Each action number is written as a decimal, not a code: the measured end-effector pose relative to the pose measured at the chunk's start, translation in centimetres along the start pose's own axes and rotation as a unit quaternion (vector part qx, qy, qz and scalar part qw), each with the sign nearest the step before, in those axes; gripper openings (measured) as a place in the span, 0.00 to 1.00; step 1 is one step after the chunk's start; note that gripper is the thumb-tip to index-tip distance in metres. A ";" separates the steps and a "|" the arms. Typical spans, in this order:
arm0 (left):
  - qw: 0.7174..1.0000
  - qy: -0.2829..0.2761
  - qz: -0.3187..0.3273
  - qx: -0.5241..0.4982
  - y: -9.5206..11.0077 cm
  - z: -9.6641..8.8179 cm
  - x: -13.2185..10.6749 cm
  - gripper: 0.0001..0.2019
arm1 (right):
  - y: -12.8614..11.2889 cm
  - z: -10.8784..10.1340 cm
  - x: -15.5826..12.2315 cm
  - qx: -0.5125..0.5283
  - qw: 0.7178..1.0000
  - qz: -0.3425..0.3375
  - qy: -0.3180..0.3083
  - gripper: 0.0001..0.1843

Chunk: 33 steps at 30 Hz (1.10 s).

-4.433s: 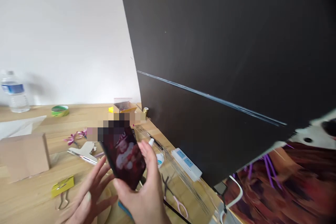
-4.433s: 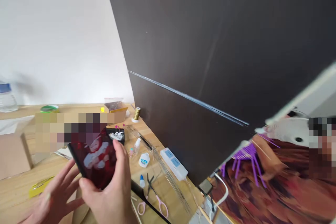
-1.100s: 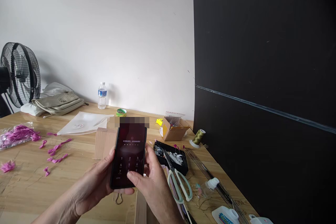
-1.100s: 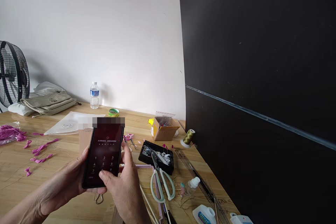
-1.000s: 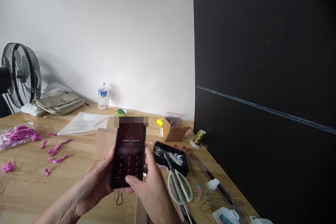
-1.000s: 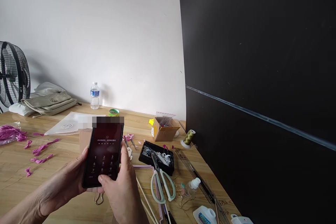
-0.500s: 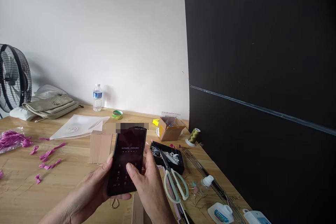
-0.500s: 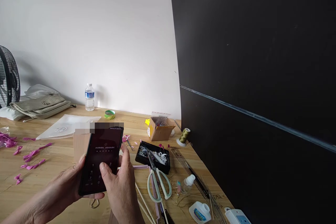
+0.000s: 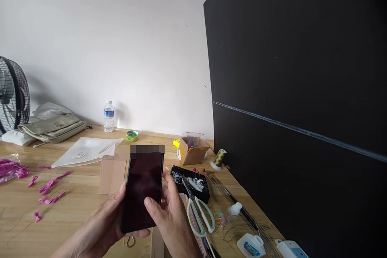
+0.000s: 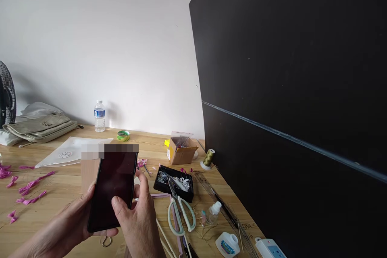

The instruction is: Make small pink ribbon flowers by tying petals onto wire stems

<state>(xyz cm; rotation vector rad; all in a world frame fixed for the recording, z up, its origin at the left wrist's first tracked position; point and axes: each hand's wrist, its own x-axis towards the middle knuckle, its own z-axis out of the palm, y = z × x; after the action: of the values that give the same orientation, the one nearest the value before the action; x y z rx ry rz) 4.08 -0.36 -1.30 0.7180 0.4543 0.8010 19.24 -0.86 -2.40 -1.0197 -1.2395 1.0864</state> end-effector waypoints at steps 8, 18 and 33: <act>0.999 -0.037 -0.022 -0.024 -1.0 1.0 0.1 0.25 | -0.7 -2.5 -3.2 -0.004 1.000 0.000 0.023 0.29; 0.994 -0.074 -0.078 -0.035 -3.0 2.3 0.2 0.29 | 1.8 -5.1 -7.2 0.057 0.991 0.121 0.021 0.35; 0.975 -0.131 -0.174 -0.048 -7.0 5.1 1.7 0.26 | 1.7 -7.2 -12.2 0.235 0.948 0.096 0.193 0.26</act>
<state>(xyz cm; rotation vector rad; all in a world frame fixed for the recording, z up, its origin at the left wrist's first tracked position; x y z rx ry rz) 11.71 -4.46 -3.15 0.6201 0.2883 0.3879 26.07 -12.56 -6.96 -0.9331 -0.5356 1.1882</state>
